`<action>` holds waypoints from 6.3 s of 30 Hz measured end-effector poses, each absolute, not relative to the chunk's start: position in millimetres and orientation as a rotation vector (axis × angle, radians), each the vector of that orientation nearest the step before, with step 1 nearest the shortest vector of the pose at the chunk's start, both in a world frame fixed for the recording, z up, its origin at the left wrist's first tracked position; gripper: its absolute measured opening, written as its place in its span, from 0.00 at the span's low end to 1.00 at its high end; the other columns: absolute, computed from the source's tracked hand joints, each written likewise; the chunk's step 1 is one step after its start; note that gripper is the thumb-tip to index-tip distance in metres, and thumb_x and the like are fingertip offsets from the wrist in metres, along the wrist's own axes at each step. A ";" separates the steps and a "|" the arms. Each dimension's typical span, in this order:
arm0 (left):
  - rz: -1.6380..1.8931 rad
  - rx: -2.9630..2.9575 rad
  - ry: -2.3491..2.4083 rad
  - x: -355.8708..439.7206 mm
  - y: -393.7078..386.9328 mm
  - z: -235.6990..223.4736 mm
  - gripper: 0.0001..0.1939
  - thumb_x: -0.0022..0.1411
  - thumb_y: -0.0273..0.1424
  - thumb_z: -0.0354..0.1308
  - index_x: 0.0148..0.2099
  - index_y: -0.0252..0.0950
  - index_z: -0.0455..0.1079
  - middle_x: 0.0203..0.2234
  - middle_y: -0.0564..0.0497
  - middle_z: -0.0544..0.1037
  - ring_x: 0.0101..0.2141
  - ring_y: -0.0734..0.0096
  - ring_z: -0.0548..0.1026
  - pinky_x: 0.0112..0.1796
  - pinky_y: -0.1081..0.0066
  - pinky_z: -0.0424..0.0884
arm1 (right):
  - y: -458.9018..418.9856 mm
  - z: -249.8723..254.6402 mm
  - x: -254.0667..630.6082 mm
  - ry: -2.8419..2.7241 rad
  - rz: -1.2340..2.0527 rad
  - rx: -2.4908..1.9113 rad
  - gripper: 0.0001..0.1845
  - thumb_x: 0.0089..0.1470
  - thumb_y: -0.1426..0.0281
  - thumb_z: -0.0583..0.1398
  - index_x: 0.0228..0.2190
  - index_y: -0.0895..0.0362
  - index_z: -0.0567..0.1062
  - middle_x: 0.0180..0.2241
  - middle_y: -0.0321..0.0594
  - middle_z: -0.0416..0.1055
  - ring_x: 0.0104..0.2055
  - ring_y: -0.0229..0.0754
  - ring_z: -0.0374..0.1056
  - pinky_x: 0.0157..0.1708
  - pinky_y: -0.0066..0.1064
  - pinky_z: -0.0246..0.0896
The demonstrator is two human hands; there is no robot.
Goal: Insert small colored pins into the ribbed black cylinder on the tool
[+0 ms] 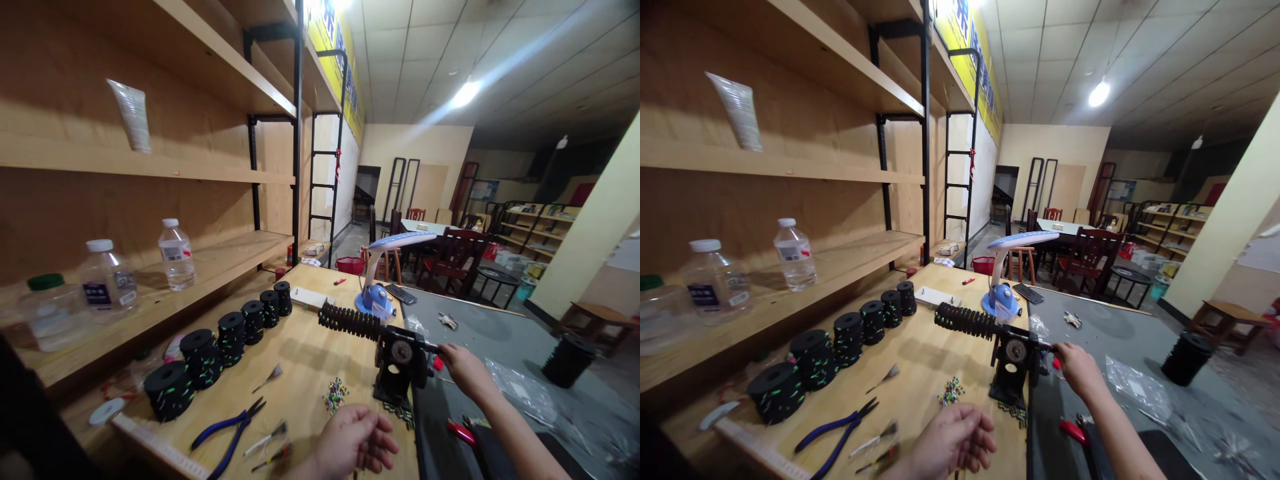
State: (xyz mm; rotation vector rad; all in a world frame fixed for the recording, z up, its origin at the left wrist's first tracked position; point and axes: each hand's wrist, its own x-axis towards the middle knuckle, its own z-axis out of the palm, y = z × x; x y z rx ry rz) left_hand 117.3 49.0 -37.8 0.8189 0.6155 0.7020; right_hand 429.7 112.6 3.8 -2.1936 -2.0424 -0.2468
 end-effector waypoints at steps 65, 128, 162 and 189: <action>0.809 0.707 0.720 133.5 108.6 -12.7 0.09 0.70 0.27 0.48 0.41 0.29 0.67 0.28 0.44 0.80 0.24 0.73 0.78 0.27 0.75 0.68 | 34.2 -57.3 424.6 -2.098 0.026 -1.937 0.20 0.56 0.69 0.52 0.43 0.55 0.80 0.40 0.48 0.80 0.43 0.51 0.75 0.42 0.40 0.70; 0.916 0.679 0.784 154.6 100.2 -36.1 0.21 0.48 0.44 0.68 0.32 0.34 0.66 0.21 0.49 0.78 0.22 0.74 0.75 0.24 0.77 0.59 | 21.9 -43.6 431.2 -1.907 -0.068 -1.667 0.21 0.59 0.53 0.52 0.38 0.51 0.79 0.35 0.47 0.80 0.36 0.51 0.76 0.36 0.37 0.73; 1.272 1.498 1.091 116.6 103.2 -27.0 0.09 0.63 0.35 0.53 0.41 0.35 0.67 0.18 0.58 0.64 0.20 0.73 0.64 0.22 0.75 0.57 | 18.4 -32.9 425.3 -1.905 -0.151 -1.606 0.24 0.60 0.49 0.52 0.38 0.51 0.80 0.36 0.45 0.82 0.37 0.49 0.78 0.35 0.34 0.76; 1.214 1.063 0.760 142.4 137.5 -22.4 0.25 0.46 0.51 0.68 0.31 0.36 0.67 0.29 0.45 0.80 0.35 0.64 0.77 0.41 0.66 0.70 | 26.1 -18.1 427.4 -1.904 -0.251 -1.549 0.23 0.60 0.50 0.53 0.37 0.50 0.80 0.34 0.43 0.81 0.35 0.47 0.79 0.32 0.31 0.76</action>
